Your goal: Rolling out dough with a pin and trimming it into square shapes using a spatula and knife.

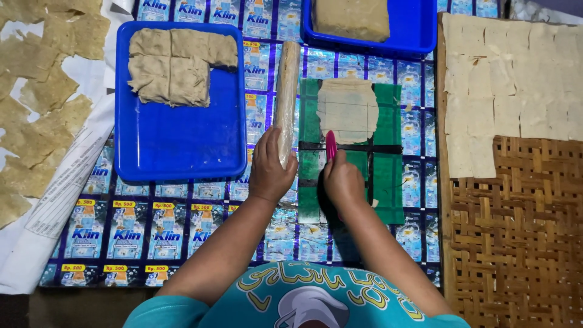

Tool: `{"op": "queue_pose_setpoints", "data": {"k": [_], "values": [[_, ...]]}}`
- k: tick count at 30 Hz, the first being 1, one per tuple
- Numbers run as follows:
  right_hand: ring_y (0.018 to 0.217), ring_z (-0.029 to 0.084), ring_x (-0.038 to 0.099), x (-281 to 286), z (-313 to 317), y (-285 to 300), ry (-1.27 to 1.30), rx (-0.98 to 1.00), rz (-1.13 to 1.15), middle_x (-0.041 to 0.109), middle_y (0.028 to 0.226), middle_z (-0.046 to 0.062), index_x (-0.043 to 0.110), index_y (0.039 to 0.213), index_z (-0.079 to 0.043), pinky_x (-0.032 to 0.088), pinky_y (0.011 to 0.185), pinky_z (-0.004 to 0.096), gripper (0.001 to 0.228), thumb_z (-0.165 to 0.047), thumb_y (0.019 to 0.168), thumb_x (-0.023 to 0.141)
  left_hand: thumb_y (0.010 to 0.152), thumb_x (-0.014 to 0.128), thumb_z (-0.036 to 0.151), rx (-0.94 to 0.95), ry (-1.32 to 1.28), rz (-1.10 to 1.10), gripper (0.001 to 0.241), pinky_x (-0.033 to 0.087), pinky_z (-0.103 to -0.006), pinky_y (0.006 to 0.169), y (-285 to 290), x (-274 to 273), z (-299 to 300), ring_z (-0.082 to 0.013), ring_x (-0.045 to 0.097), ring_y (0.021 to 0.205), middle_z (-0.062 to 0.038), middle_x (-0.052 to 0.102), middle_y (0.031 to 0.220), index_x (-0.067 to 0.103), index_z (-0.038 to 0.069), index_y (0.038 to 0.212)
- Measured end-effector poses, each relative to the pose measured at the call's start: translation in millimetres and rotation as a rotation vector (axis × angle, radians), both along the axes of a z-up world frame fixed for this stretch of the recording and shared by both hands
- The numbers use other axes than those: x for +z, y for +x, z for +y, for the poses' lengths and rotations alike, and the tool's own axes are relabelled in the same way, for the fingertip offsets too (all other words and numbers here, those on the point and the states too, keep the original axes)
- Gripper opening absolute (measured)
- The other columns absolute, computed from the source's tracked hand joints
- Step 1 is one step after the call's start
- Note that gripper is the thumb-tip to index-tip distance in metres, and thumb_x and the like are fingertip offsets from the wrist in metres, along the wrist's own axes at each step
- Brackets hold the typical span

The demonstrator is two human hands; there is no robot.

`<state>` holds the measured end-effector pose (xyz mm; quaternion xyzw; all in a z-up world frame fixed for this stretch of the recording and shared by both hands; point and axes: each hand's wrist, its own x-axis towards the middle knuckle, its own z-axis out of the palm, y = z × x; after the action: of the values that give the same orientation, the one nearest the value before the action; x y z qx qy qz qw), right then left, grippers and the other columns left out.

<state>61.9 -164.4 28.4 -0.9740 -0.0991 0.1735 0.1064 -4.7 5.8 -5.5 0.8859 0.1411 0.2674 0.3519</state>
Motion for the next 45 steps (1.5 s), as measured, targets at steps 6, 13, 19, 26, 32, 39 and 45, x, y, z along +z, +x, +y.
{"op": "queue_pose_setpoints", "data": {"k": [6,13,19,26,32,39,45], "values": [[0.09,0.052,0.072,-3,14,12,0.042,-0.019,-0.03,0.072,0.085,0.029,0.051,0.11,-0.009,0.058,0.079,0.061,0.023,-0.03,0.102,0.043,0.092,0.066,0.02,-0.002,-0.017,0.023,0.06,0.047,-0.0531,0.11,0,5,0,-0.0417,0.054,0.132,-0.023,0.05,0.144,0.045,0.006,0.147],[0.087,0.052,0.072,-21,24,40,0.037,-0.033,-0.092,0.072,0.085,0.025,0.049,0.108,-0.01,0.06,0.077,0.06,0.023,-0.031,0.102,0.043,0.092,0.066,0.019,-0.008,-0.028,0.02,0.061,0.047,-0.0533,0.108,1,9,2,-0.0426,0.055,0.131,-0.023,0.051,0.143,0.045,0.006,0.148],[0.084,0.053,0.072,-33,37,78,0.052,-0.015,-0.15,0.071,0.084,0.026,0.049,0.108,-0.008,0.059,0.073,0.062,0.023,-0.03,0.1,0.046,0.093,0.065,0.021,-0.013,-0.019,0.042,0.06,0.047,-0.0524,0.109,1,11,3,-0.0428,0.055,0.131,-0.024,0.051,0.143,0.045,0.006,0.147],[0.089,0.055,0.071,-3,23,76,0.072,0.013,-0.104,0.071,0.088,0.027,0.05,0.117,-0.01,0.057,0.075,0.065,0.031,-0.037,0.105,0.041,0.091,0.067,0.019,-0.018,-0.015,0.018,0.06,0.047,-0.054,0.108,2,9,3,-0.045,0.055,0.13,-0.025,0.051,0.143,0.045,0.005,0.146],[0.087,0.051,0.068,37,-48,31,0.326,-0.279,-0.071,0.068,0.08,0.026,0.058,0.114,-0.007,0.053,0.08,0.061,0.023,-0.025,0.107,0.046,0.09,0.068,0.018,-0.001,0.001,0.0,0.06,0.046,-0.0526,0.109,4,3,0,-0.0438,0.055,0.131,-0.024,0.052,0.143,0.047,0.005,0.145],[0.03,0.029,0.057,-48,-103,38,0.64,-0.579,0.144,0.06,0.048,0.015,0.059,0.083,0.0,0.045,0.028,0.04,0.031,-0.018,0.105,0.046,0.089,0.067,0.017,0.002,0.007,-0.017,0.059,0.046,-0.0524,0.11,3,3,-4,-0.0426,0.055,0.131,-0.023,0.053,0.142,0.047,0.005,0.143],[0.1,0.058,0.065,-21,-78,18,0.416,-0.253,0.133,0.069,0.099,0.035,0.065,0.119,0.004,0.05,0.076,0.069,0.035,-0.024,0.104,0.05,0.09,0.066,0.017,-0.005,-0.005,0.003,0.059,0.045,-0.0517,0.111,2,2,-5,-0.0413,0.054,0.133,-0.022,0.052,0.142,0.047,0.005,0.144]]}}
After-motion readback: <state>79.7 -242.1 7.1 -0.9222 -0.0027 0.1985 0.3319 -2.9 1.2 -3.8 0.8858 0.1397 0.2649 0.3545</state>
